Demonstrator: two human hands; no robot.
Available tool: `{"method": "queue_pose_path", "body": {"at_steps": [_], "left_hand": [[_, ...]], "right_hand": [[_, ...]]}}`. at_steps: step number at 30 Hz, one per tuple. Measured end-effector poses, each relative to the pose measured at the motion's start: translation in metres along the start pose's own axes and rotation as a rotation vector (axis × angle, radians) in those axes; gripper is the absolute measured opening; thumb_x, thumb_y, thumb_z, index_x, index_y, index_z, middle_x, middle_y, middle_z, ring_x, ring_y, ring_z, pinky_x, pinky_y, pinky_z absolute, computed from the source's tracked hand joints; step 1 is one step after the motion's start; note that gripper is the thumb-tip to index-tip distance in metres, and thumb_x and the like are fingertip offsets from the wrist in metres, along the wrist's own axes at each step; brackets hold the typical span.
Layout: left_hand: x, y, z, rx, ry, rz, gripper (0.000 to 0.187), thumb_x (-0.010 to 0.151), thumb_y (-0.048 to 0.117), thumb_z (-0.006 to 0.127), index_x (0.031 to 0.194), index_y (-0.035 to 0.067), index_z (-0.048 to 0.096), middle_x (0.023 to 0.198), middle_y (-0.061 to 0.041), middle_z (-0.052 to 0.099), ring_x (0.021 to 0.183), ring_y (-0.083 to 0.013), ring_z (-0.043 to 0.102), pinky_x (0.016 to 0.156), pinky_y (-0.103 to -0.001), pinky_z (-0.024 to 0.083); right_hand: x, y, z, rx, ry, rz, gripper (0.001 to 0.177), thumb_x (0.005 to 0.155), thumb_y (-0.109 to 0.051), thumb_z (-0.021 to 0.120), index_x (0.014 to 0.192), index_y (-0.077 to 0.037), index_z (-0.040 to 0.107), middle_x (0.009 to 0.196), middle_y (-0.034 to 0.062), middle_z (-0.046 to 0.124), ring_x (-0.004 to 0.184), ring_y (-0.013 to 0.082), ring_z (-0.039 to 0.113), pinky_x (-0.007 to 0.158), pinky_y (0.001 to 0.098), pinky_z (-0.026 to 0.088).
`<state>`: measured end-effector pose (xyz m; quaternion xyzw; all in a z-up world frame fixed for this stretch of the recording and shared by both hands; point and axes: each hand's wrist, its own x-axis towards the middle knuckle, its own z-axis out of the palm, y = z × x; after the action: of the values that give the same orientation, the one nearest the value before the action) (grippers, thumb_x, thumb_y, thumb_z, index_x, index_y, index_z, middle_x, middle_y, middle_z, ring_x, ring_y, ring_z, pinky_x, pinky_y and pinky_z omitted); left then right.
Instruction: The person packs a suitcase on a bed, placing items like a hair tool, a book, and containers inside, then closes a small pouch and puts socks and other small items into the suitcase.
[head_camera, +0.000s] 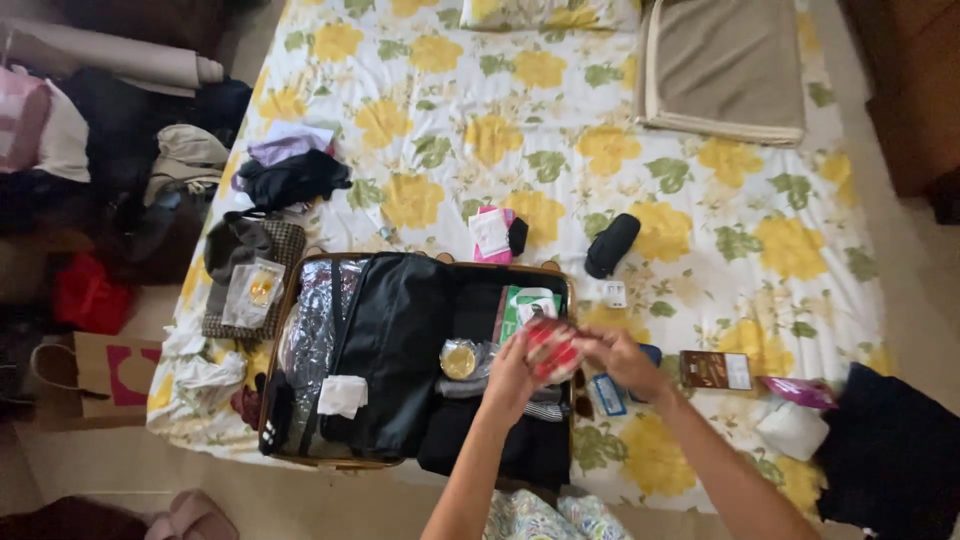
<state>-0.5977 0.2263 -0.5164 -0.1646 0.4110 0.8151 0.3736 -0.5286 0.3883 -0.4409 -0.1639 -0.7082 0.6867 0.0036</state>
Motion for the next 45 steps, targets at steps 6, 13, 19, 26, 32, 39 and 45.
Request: {"method": "queue_pose_path", "body": {"at_steps": [6, 13, 19, 26, 32, 39, 45], "left_hand": [[0.017, -0.031, -0.023, 0.138, 0.231, 0.329, 0.025, 0.1, 0.026, 0.071, 0.08, 0.015, 0.061, 0.066, -0.001, 0.061, 0.056, -0.0128, 0.061, 0.051, -0.025, 0.051], [-0.042, -0.035, -0.004, 0.466, 0.525, 0.695, 0.034, 0.098, 0.032, 0.074, 0.075, 0.008, 0.066, 0.052, -0.005, 0.048, 0.053, -0.0124, 0.045, 0.053, -0.029, 0.042], [-0.072, -0.054, -0.001, 0.548, 0.497, 0.676, 0.03, 0.096, 0.029, 0.074, 0.075, 0.009, 0.067, 0.049, 0.0, 0.048, 0.054, -0.0103, 0.043, 0.052, -0.028, 0.041], [-0.099, -0.083, -0.023, 0.725, 0.519, 0.554, 0.03, 0.093, 0.032, 0.074, 0.08, 0.006, 0.071, 0.06, -0.023, 0.059, 0.061, -0.0321, 0.059, 0.063, -0.04, 0.049], [-0.104, -0.092, -0.03, 0.742, 0.544, 0.524, 0.027, 0.091, 0.033, 0.076, 0.079, 0.009, 0.072, 0.059, -0.014, 0.061, 0.061, -0.0187, 0.054, 0.061, -0.036, 0.047], [-0.15, -0.051, -0.006, 0.921, 0.056, 0.629, 0.034, 0.099, 0.028, 0.066, 0.121, 0.003, 0.062, 0.108, -0.023, 0.068, 0.109, -0.0407, 0.067, 0.096, -0.048, 0.05], [-0.157, -0.066, -0.011, 1.219, -0.207, 0.854, 0.02, 0.088, 0.023, 0.08, 0.107, 0.017, 0.074, 0.088, -0.001, 0.078, 0.088, -0.0238, 0.075, 0.082, -0.037, 0.057]], "right_hand": [[-0.063, -0.011, 0.007, -0.241, -0.041, -0.008, 0.015, 0.09, -0.021, 0.082, 0.087, -0.006, 0.081, 0.055, -0.0013, 0.053, 0.056, 0.0111, 0.048, 0.058, 0.0282, 0.044], [-0.111, -0.009, 0.016, -0.469, 0.08, -0.143, 0.024, 0.089, -0.036, 0.082, 0.096, -0.013, 0.079, 0.046, -0.0027, 0.054, 0.043, 0.0126, 0.053, 0.052, 0.0248, 0.046], [-0.14, -0.015, 0.028, -0.691, 0.044, -0.314, 0.032, 0.089, -0.041, 0.077, 0.084, -0.01, 0.071, 0.053, 0.0095, 0.064, 0.058, 0.0327, 0.068, 0.059, 0.0394, 0.053], [-0.175, -0.026, 0.031, -0.903, -0.124, -0.12, 0.027, 0.099, -0.049, 0.058, 0.107, -0.023, 0.06, 0.06, 0.0084, 0.067, 0.069, 0.0367, 0.073, 0.071, 0.0503, 0.057], [-0.175, -0.004, 0.031, -0.932, -0.103, -0.153, 0.026, 0.108, -0.042, 0.043, 0.098, -0.021, 0.055, 0.062, 0.0118, 0.068, 0.065, 0.0399, 0.07, 0.066, 0.0509, 0.057], [-0.158, 0.016, 0.023, -0.949, -0.041, -0.162, 0.03, 0.106, -0.041, 0.046, 0.087, -0.02, 0.054, 0.064, 0.013, 0.066, 0.068, 0.04, 0.07, 0.064, 0.0505, 0.056], [-0.16, 0.012, 0.01, -0.799, -0.021, -0.06, 0.029, 0.106, -0.037, 0.045, 0.088, -0.019, 0.056, 0.066, 0.0139, 0.067, 0.07, 0.043, 0.068, 0.065, 0.052, 0.055]]}}
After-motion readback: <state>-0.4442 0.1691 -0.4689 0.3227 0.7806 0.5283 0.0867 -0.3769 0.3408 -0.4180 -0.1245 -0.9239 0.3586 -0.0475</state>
